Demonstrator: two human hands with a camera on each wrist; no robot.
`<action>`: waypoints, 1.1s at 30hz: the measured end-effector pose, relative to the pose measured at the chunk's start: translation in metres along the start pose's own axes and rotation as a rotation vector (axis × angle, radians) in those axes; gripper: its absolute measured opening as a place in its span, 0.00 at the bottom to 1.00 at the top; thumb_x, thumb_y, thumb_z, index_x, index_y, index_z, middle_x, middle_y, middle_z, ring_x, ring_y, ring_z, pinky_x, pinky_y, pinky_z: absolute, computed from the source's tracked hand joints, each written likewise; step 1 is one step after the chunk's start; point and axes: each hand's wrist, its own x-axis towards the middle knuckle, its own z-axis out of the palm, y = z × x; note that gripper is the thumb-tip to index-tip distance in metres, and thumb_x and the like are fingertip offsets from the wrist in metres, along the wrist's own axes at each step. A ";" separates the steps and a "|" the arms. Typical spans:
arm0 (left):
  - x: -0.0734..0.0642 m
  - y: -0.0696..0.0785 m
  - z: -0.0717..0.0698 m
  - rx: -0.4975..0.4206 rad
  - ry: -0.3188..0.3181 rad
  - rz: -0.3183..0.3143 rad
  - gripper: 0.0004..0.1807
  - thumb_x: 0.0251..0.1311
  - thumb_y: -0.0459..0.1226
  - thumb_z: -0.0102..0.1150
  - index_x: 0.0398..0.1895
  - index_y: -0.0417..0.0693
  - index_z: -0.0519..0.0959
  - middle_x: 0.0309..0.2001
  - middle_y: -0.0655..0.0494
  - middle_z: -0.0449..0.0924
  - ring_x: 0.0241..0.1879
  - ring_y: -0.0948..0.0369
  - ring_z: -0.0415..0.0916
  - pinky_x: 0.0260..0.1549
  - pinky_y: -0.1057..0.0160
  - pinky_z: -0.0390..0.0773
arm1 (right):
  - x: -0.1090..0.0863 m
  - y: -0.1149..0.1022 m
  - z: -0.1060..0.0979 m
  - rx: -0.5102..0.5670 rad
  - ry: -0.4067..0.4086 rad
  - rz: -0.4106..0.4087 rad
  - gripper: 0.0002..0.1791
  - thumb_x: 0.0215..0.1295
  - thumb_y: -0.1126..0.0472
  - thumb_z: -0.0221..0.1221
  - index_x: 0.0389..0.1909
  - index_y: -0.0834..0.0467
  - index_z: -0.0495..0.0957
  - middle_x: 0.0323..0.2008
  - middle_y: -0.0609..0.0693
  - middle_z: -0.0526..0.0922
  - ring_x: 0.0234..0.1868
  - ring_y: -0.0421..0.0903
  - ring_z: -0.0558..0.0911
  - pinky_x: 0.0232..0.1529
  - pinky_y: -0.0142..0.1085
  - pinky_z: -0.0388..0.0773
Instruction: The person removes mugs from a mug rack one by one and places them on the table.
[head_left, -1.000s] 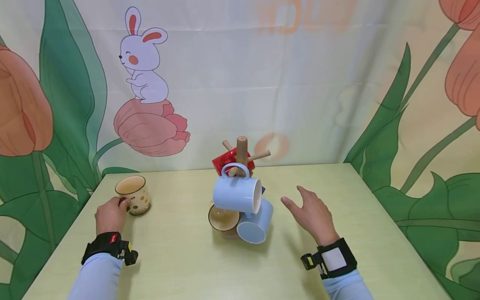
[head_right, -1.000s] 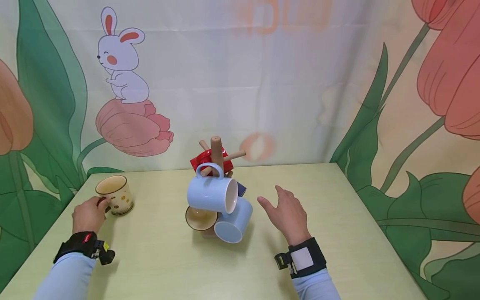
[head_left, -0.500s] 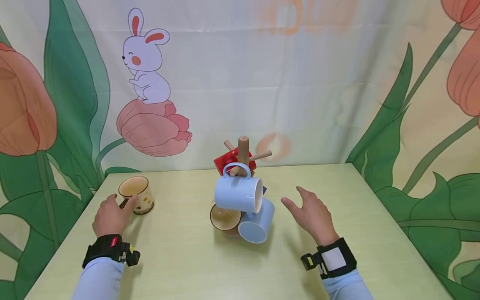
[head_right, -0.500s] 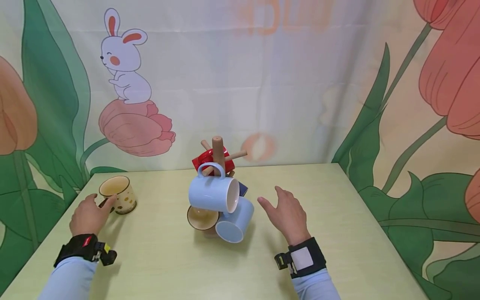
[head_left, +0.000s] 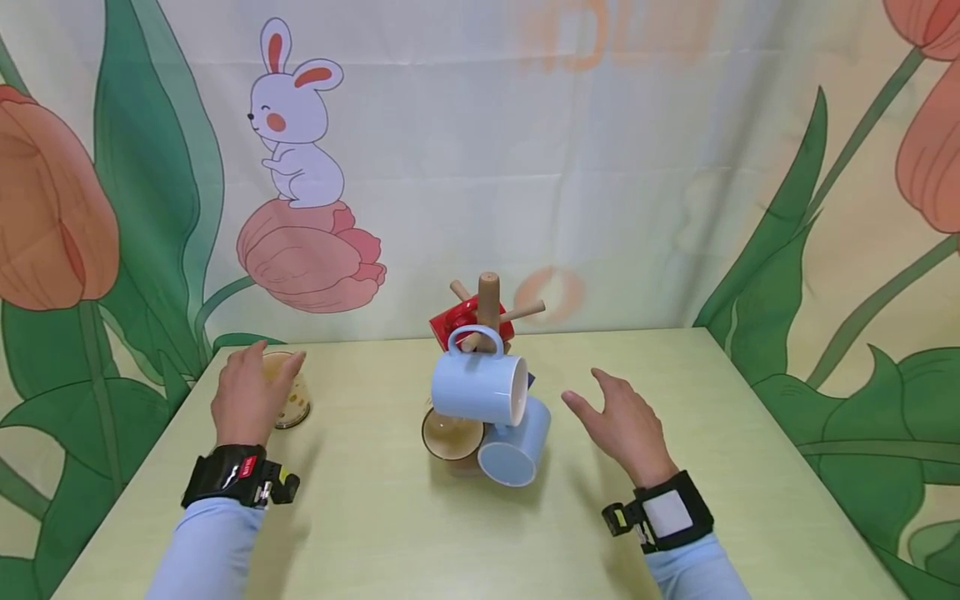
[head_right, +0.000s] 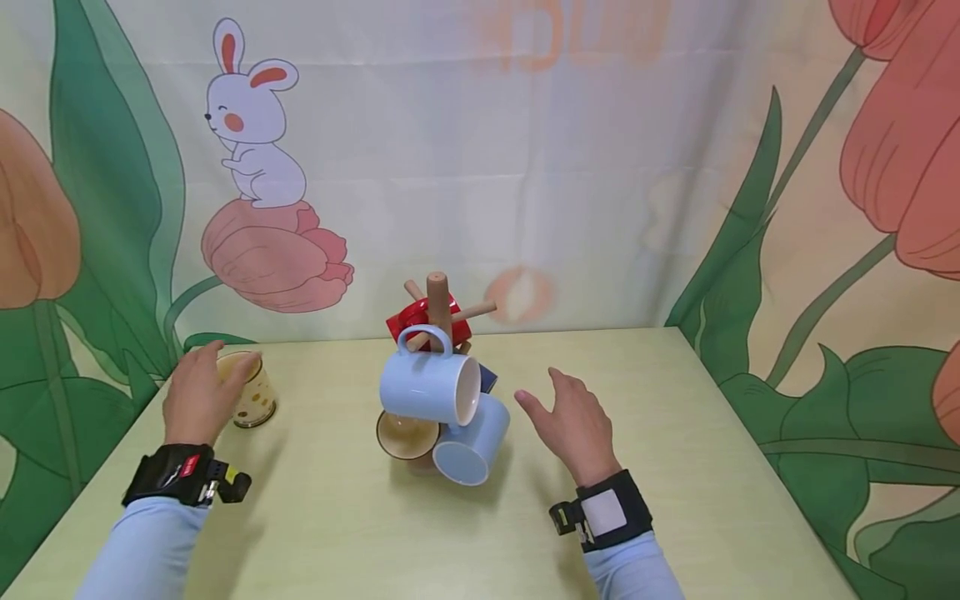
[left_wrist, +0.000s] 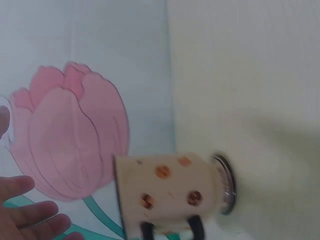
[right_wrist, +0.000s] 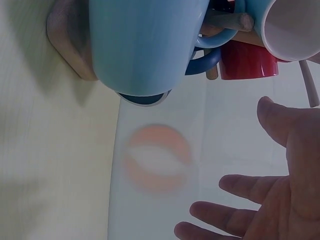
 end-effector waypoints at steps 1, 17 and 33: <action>0.000 0.005 0.000 -0.001 0.002 0.022 0.44 0.69 0.61 0.48 0.71 0.32 0.62 0.66 0.27 0.61 0.64 0.31 0.61 0.53 0.29 0.66 | 0.000 -0.001 -0.001 -0.002 0.001 -0.001 0.42 0.71 0.38 0.53 0.72 0.66 0.61 0.67 0.70 0.66 0.66 0.68 0.67 0.60 0.65 0.65; 0.008 0.095 0.010 0.005 -0.212 0.307 0.41 0.69 0.56 0.54 0.74 0.37 0.59 0.69 0.33 0.61 0.68 0.36 0.59 0.61 0.34 0.62 | 0.017 -0.025 -0.016 -0.008 0.010 -0.092 0.40 0.71 0.38 0.53 0.71 0.63 0.63 0.66 0.66 0.69 0.66 0.65 0.69 0.60 0.62 0.67; 0.035 0.169 0.009 0.000 -0.362 0.503 0.36 0.71 0.54 0.51 0.74 0.41 0.61 0.69 0.38 0.66 0.68 0.41 0.62 0.63 0.40 0.64 | 0.048 -0.073 -0.043 0.000 0.038 -0.205 0.38 0.71 0.38 0.54 0.73 0.57 0.63 0.66 0.61 0.71 0.63 0.61 0.73 0.56 0.60 0.71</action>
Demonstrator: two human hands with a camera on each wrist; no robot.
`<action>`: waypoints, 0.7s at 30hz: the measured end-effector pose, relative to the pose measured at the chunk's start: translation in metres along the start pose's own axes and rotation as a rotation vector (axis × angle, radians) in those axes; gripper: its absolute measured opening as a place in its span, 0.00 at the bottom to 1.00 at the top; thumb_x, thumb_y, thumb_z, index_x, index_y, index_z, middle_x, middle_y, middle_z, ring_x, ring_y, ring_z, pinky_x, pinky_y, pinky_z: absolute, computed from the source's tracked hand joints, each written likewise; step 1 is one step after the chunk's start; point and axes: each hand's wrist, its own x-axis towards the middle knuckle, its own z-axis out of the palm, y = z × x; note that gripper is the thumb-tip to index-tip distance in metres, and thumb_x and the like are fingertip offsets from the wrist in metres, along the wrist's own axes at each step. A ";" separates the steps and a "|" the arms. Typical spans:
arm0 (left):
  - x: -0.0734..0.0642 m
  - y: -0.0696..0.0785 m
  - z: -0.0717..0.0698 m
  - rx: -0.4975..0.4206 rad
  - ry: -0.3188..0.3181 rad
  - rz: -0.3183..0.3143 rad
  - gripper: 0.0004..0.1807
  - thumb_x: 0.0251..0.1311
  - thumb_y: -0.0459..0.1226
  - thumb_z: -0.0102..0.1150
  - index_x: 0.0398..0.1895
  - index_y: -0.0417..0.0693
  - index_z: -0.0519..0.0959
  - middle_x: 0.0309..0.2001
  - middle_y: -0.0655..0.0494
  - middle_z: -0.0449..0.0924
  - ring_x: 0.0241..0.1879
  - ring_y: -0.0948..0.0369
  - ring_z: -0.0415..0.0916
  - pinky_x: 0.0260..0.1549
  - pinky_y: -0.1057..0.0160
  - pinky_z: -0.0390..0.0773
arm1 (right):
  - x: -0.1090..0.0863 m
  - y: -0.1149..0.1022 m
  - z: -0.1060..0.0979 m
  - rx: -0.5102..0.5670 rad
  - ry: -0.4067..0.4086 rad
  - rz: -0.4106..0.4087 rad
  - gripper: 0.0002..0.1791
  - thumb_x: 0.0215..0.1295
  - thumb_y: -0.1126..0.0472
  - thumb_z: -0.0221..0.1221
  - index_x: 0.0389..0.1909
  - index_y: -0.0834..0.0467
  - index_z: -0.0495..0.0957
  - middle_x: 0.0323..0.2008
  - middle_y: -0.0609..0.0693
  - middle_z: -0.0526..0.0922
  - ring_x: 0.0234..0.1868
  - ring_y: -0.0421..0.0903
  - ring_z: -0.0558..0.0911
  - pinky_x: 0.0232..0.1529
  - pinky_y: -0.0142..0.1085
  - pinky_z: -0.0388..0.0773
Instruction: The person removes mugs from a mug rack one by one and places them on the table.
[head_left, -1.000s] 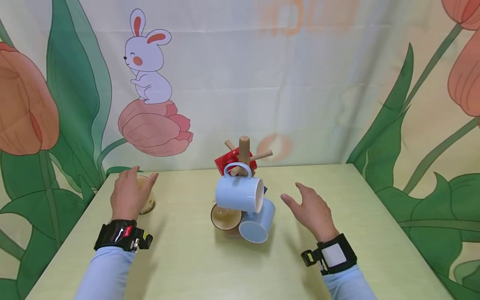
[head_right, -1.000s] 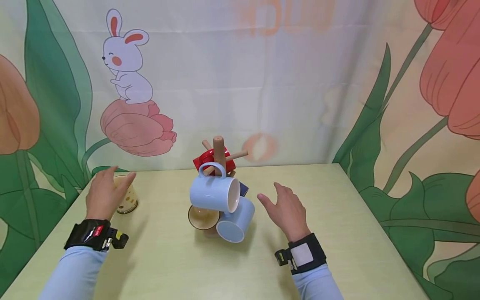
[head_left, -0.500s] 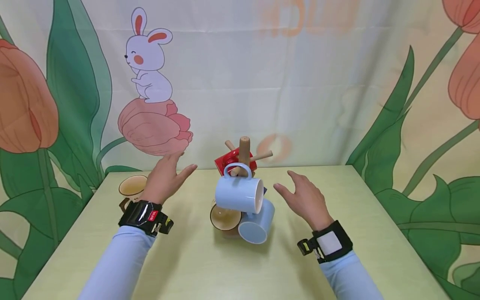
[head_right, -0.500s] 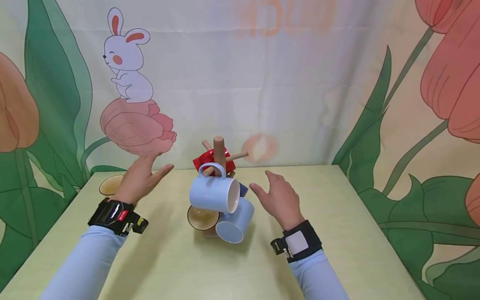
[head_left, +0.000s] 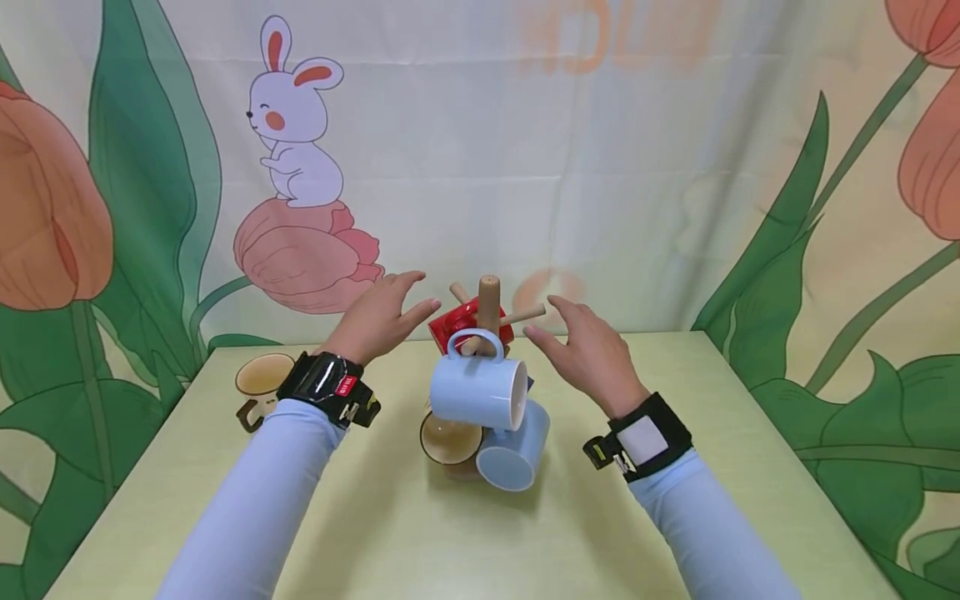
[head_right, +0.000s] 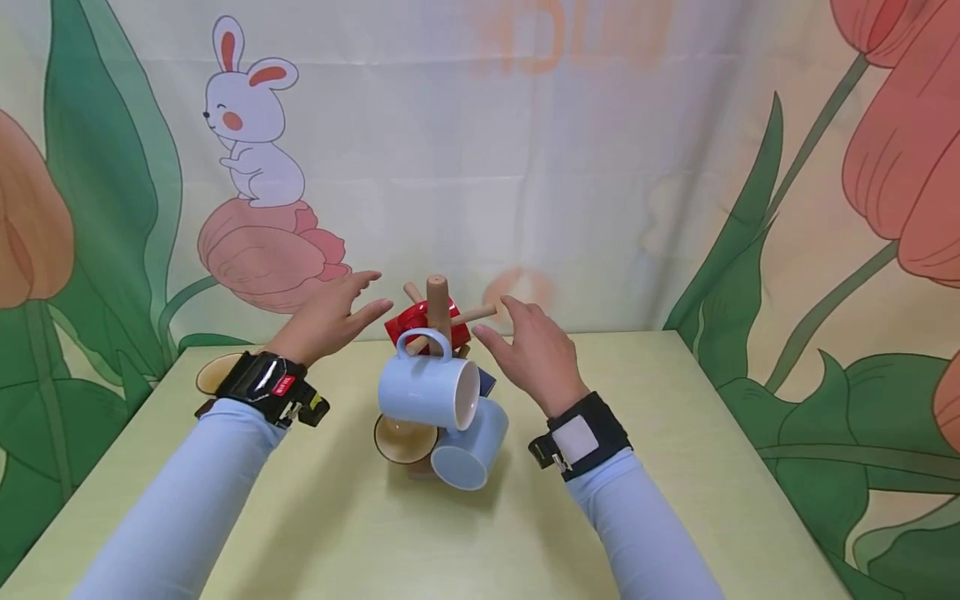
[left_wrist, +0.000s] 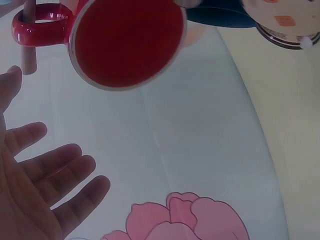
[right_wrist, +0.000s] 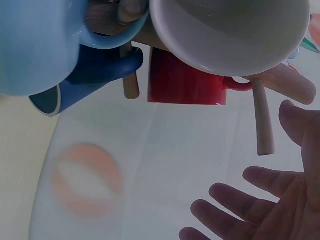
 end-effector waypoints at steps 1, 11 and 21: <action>0.003 0.003 0.000 0.001 -0.009 0.007 0.36 0.71 0.54 0.51 0.74 0.42 0.61 0.69 0.39 0.66 0.68 0.41 0.62 0.63 0.40 0.64 | 0.002 -0.002 -0.001 0.000 0.002 -0.010 0.38 0.70 0.38 0.54 0.73 0.57 0.63 0.66 0.61 0.71 0.63 0.61 0.74 0.56 0.59 0.72; 0.018 0.020 0.002 -0.096 -0.114 0.056 0.33 0.74 0.52 0.48 0.76 0.47 0.59 0.69 0.40 0.66 0.66 0.42 0.66 0.60 0.41 0.69 | 0.012 -0.012 -0.004 -0.019 0.024 -0.103 0.28 0.71 0.45 0.57 0.66 0.55 0.74 0.61 0.58 0.77 0.59 0.58 0.77 0.53 0.56 0.76; 0.024 0.022 0.004 -0.182 -0.182 0.101 0.26 0.76 0.46 0.46 0.73 0.49 0.66 0.65 0.43 0.71 0.62 0.45 0.71 0.59 0.45 0.71 | 0.021 -0.005 -0.003 0.053 0.053 -0.119 0.21 0.70 0.48 0.60 0.57 0.54 0.81 0.56 0.55 0.82 0.52 0.56 0.81 0.46 0.52 0.79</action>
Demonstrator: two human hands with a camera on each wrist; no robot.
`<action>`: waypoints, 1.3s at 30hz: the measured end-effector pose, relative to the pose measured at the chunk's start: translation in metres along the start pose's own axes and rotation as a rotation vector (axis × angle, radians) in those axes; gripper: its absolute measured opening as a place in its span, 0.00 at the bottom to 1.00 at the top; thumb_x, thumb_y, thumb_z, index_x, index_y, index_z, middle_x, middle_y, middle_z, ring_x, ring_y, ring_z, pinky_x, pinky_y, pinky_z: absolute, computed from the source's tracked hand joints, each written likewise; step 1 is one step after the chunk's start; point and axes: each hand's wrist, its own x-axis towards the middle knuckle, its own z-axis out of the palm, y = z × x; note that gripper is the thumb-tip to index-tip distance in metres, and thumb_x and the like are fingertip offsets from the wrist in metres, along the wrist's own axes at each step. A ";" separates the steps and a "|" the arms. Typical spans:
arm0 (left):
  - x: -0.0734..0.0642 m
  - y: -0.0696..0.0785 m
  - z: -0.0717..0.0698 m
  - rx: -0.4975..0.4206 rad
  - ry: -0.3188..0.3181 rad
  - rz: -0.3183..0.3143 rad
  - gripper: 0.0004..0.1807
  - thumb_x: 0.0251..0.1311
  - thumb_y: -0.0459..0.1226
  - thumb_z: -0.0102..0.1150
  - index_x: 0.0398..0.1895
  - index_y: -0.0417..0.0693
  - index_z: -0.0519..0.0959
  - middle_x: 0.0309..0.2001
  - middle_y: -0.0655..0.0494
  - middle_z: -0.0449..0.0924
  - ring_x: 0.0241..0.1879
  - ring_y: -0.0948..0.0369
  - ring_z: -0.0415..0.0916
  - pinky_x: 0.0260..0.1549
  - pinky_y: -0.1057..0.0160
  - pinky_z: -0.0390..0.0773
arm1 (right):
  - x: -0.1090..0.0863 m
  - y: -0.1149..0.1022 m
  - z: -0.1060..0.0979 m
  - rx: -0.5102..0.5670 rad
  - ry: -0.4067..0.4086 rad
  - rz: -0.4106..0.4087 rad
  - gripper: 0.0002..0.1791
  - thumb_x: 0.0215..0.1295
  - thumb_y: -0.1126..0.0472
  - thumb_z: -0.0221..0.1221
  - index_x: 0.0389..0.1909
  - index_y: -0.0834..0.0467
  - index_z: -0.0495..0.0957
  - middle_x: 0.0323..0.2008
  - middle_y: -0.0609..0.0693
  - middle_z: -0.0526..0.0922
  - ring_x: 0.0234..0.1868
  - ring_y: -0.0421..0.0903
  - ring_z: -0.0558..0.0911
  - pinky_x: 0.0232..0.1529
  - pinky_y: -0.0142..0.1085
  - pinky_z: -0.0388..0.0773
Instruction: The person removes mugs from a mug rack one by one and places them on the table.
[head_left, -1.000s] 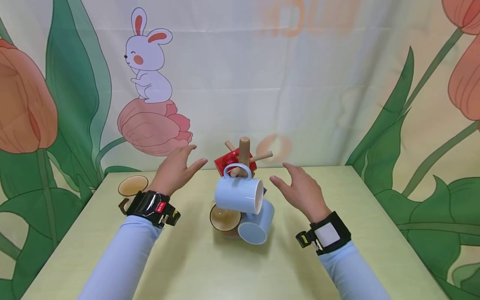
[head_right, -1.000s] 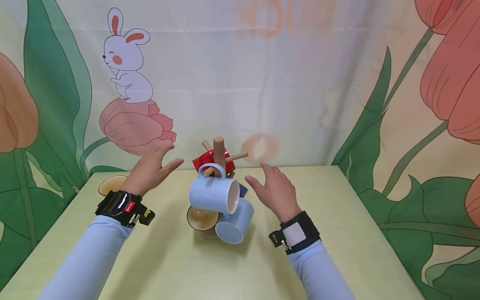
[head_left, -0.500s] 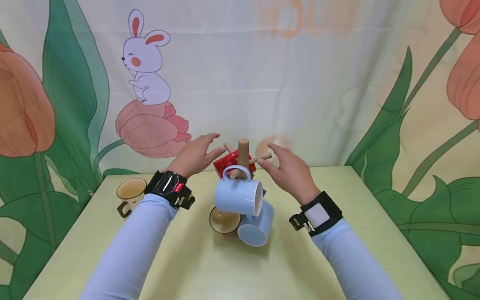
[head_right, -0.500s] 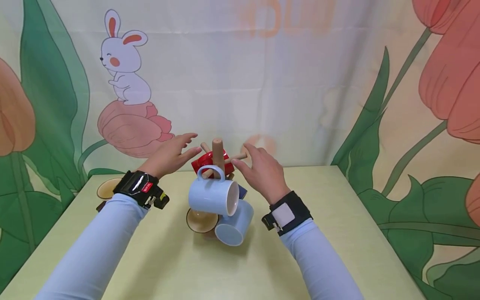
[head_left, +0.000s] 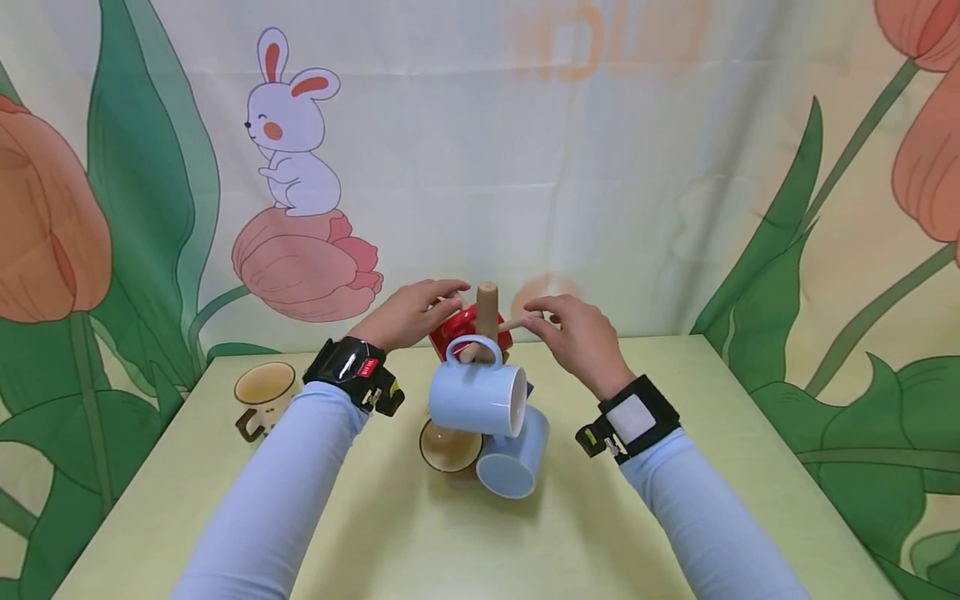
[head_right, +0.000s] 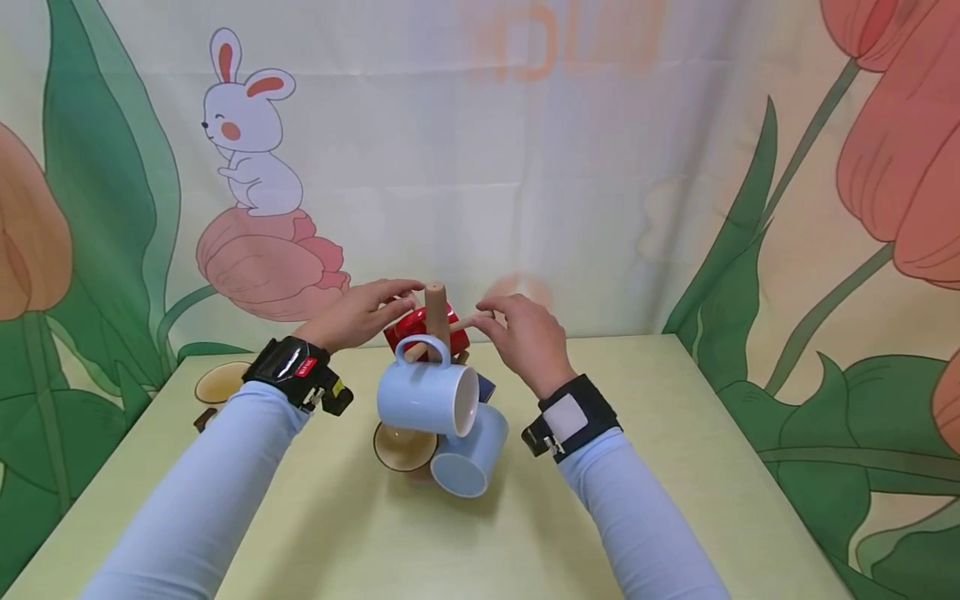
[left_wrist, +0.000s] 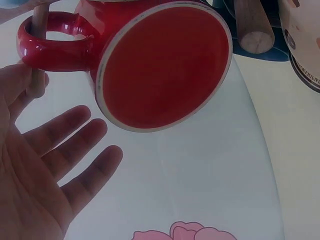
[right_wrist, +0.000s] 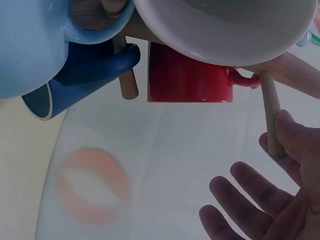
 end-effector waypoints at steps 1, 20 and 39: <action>0.000 -0.001 0.000 -0.014 -0.005 -0.002 0.26 0.76 0.46 0.46 0.72 0.49 0.66 0.64 0.44 0.72 0.62 0.46 0.72 0.59 0.45 0.72 | 0.000 0.000 0.000 0.012 -0.001 0.004 0.21 0.70 0.47 0.60 0.57 0.54 0.81 0.56 0.54 0.82 0.52 0.56 0.81 0.45 0.51 0.79; -0.001 -0.004 0.008 -0.095 0.039 -0.087 0.19 0.74 0.47 0.49 0.62 0.50 0.71 0.50 0.46 0.78 0.48 0.50 0.78 0.45 0.54 0.82 | 0.024 0.010 0.000 0.103 -0.091 0.032 0.19 0.73 0.49 0.56 0.58 0.52 0.80 0.57 0.55 0.81 0.58 0.58 0.78 0.50 0.53 0.77; -0.003 -0.004 0.008 -0.068 0.061 -0.114 0.22 0.74 0.49 0.49 0.65 0.50 0.69 0.49 0.46 0.79 0.48 0.50 0.78 0.47 0.53 0.81 | 0.003 -0.015 -0.003 -0.087 0.037 -0.024 0.22 0.72 0.50 0.59 0.61 0.55 0.78 0.55 0.56 0.81 0.50 0.57 0.82 0.39 0.51 0.81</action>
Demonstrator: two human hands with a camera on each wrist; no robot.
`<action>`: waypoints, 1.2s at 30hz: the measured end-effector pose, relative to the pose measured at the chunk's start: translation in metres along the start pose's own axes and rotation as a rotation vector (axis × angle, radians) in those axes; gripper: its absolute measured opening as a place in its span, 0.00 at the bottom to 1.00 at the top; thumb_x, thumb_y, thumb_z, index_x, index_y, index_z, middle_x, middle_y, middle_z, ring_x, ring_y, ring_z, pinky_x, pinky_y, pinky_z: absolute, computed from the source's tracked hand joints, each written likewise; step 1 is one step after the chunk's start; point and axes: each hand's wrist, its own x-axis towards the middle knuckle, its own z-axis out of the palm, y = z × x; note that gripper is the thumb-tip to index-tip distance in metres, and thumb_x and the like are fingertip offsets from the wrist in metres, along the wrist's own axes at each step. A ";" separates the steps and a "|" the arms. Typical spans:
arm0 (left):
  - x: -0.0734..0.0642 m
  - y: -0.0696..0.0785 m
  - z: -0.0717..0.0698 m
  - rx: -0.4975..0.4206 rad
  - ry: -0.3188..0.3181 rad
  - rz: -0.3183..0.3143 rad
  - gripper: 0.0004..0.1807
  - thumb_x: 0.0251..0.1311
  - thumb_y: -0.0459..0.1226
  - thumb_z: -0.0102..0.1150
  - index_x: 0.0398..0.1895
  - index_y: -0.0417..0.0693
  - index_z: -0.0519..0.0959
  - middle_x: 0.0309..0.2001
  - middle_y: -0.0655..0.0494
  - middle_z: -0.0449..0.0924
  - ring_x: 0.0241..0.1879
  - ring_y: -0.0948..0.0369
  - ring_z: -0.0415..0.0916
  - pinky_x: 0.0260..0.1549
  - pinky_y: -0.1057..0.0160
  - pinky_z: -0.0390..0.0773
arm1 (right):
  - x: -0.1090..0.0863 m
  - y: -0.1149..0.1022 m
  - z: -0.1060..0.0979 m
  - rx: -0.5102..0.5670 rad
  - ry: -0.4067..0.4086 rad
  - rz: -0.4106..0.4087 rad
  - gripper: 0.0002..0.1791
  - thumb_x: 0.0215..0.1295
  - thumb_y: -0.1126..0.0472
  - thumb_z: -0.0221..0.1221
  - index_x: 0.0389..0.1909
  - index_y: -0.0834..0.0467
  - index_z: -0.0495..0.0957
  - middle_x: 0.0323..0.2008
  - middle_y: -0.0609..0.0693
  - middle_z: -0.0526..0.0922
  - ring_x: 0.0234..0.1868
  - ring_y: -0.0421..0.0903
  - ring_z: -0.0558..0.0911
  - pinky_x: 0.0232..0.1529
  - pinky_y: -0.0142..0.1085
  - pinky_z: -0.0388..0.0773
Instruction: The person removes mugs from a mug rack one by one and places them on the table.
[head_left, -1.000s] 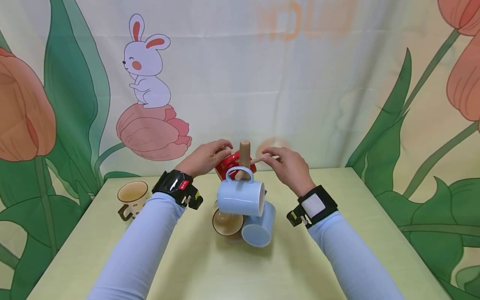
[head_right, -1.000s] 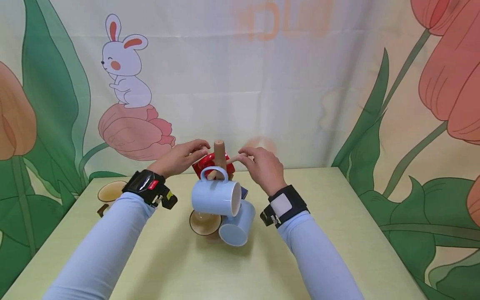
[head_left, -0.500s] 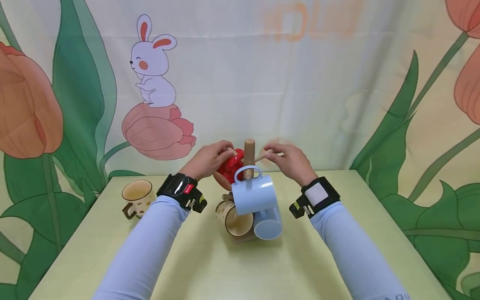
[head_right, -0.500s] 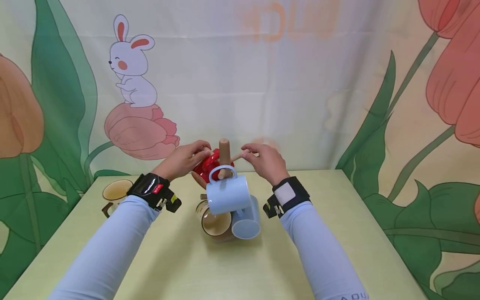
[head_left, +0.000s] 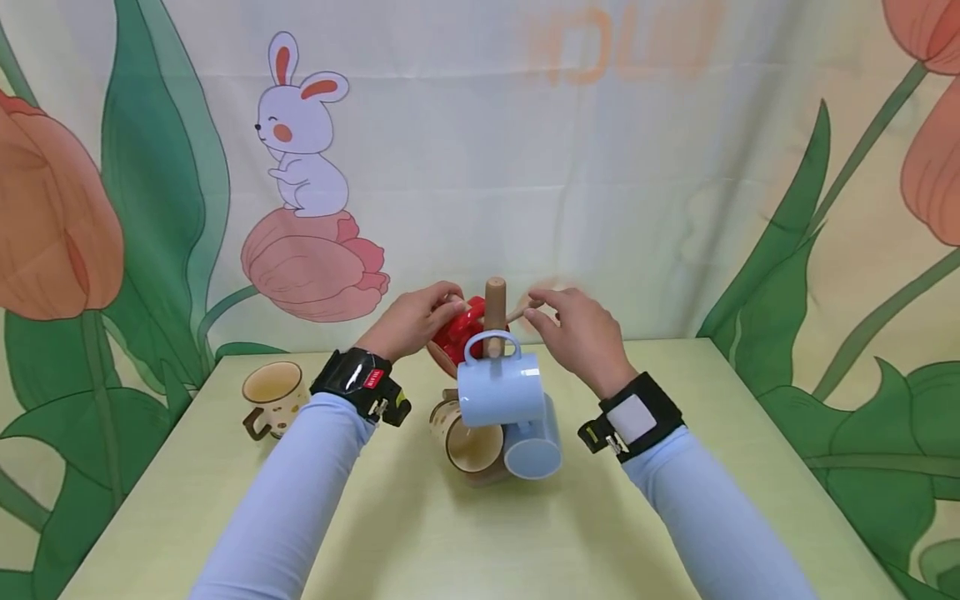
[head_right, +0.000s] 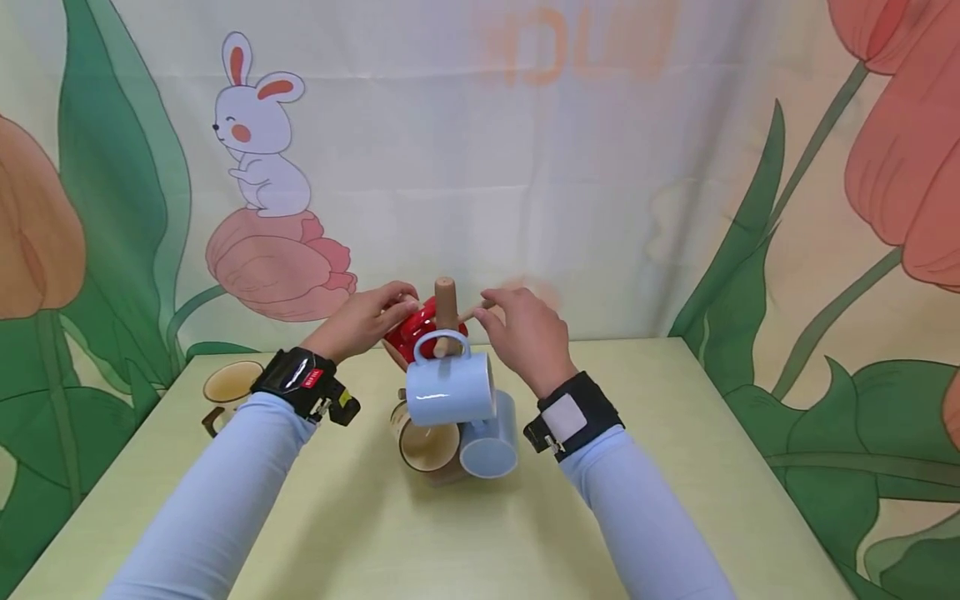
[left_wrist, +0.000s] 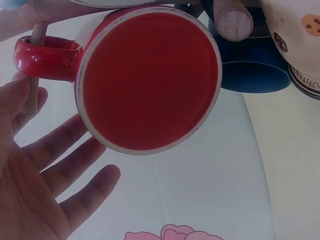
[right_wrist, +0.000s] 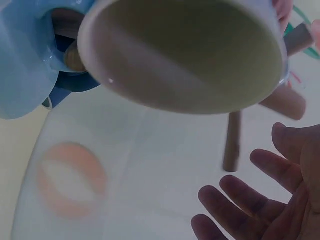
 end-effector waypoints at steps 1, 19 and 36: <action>0.000 0.000 0.000 0.000 0.000 -0.002 0.22 0.74 0.49 0.49 0.65 0.50 0.69 0.50 0.45 0.79 0.48 0.50 0.78 0.47 0.52 0.81 | -0.004 -0.004 -0.001 -0.018 0.020 -0.011 0.21 0.71 0.50 0.59 0.60 0.54 0.80 0.55 0.56 0.81 0.49 0.56 0.82 0.38 0.50 0.81; 0.000 0.000 -0.001 0.000 -0.008 0.004 0.23 0.74 0.49 0.49 0.67 0.50 0.68 0.53 0.43 0.79 0.50 0.47 0.79 0.47 0.52 0.81 | -0.033 -0.059 0.015 -0.448 0.041 -0.111 0.24 0.66 0.38 0.59 0.29 0.55 0.85 0.23 0.50 0.72 0.17 0.45 0.73 0.14 0.36 0.71; -0.002 0.002 0.000 0.070 0.043 0.041 0.22 0.74 0.48 0.50 0.64 0.46 0.71 0.47 0.45 0.81 0.44 0.50 0.80 0.44 0.53 0.82 | -0.033 -0.062 0.019 -0.404 0.059 -0.098 0.21 0.69 0.45 0.59 0.24 0.57 0.82 0.22 0.51 0.72 0.18 0.47 0.75 0.16 0.38 0.72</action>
